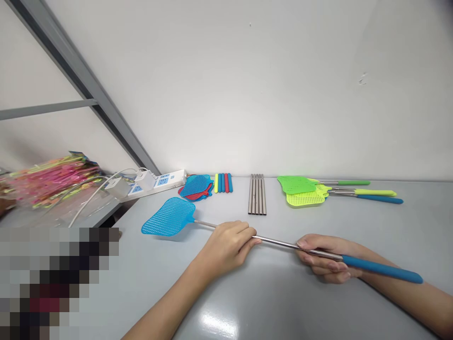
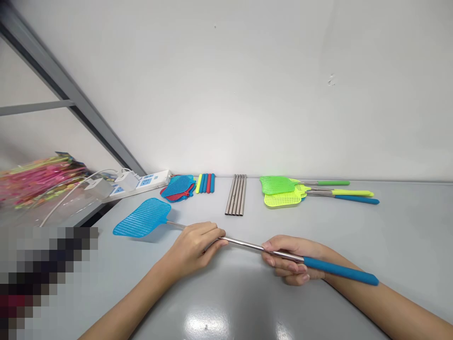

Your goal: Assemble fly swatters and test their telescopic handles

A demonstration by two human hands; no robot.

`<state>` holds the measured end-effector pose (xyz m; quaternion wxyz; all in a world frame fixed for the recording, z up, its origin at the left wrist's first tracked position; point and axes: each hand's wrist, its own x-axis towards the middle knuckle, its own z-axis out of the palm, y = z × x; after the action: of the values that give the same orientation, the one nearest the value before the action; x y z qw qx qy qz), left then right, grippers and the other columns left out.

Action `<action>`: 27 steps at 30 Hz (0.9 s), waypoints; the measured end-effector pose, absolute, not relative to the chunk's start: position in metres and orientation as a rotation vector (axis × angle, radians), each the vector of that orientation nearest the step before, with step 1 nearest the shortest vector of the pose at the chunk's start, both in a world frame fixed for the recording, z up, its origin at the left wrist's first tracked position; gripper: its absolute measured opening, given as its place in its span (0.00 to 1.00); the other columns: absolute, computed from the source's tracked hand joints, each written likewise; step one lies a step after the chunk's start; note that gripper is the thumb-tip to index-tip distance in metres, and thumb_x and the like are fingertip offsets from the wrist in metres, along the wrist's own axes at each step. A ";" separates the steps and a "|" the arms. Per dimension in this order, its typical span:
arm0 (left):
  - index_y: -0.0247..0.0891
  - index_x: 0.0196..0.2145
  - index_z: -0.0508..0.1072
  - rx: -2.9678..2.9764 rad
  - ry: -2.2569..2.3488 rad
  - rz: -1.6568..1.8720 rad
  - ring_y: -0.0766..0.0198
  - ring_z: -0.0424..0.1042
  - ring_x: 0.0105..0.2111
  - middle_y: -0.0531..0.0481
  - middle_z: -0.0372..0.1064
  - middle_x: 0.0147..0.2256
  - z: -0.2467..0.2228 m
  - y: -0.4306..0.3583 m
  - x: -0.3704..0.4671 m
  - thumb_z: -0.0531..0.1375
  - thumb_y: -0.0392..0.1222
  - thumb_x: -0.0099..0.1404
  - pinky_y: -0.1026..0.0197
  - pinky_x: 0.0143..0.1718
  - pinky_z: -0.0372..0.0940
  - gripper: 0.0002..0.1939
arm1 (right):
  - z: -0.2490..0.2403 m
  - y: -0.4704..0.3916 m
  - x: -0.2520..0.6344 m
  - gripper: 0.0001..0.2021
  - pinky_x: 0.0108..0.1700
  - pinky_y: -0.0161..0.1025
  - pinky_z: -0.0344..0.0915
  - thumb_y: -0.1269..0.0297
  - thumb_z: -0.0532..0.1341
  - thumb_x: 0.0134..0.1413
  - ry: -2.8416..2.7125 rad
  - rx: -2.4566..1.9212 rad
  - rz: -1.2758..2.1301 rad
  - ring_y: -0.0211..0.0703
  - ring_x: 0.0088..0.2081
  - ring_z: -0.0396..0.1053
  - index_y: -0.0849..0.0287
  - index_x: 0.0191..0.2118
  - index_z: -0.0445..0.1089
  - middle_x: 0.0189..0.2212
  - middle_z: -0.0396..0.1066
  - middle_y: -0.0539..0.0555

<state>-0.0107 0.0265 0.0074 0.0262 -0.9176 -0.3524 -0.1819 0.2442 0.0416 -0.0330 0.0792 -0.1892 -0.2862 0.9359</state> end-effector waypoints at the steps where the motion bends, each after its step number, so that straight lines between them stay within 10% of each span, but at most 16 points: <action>1: 0.36 0.29 0.66 -2.828 -1.083 -0.560 0.68 0.61 0.23 0.52 0.63 0.23 0.007 0.026 -0.010 0.47 0.41 0.65 0.64 0.24 0.53 0.12 | -0.032 0.041 0.244 0.15 0.08 0.25 0.49 0.64 0.48 0.57 -0.884 -0.561 2.785 0.28 0.08 0.42 0.66 0.28 0.66 0.07 0.55 0.44; 8: 0.38 0.34 0.68 -2.842 -1.077 -0.458 0.67 0.61 0.25 0.52 0.63 0.24 0.000 0.022 -0.005 0.48 0.35 0.63 0.64 0.25 0.54 0.09 | -0.026 0.042 0.243 0.13 0.11 0.23 0.50 0.69 0.53 0.54 -0.932 -0.581 2.708 0.22 0.11 0.45 0.69 0.45 0.65 0.20 0.61 0.46; 27: 0.40 0.30 0.70 -2.610 -0.819 -0.614 0.72 0.56 0.16 0.56 0.56 0.17 -0.008 0.037 -0.011 0.49 0.42 0.64 0.66 0.18 0.48 0.12 | -0.019 0.039 0.240 0.14 0.07 0.24 0.48 0.66 0.52 0.57 -0.821 -0.568 2.820 0.25 0.10 0.42 0.61 0.48 0.62 0.15 0.51 0.42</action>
<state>-0.0113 0.0370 -0.0084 0.1682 -0.9178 -0.2879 -0.2157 0.2403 0.0393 -0.0187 0.0752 -0.1892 -0.2737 0.9400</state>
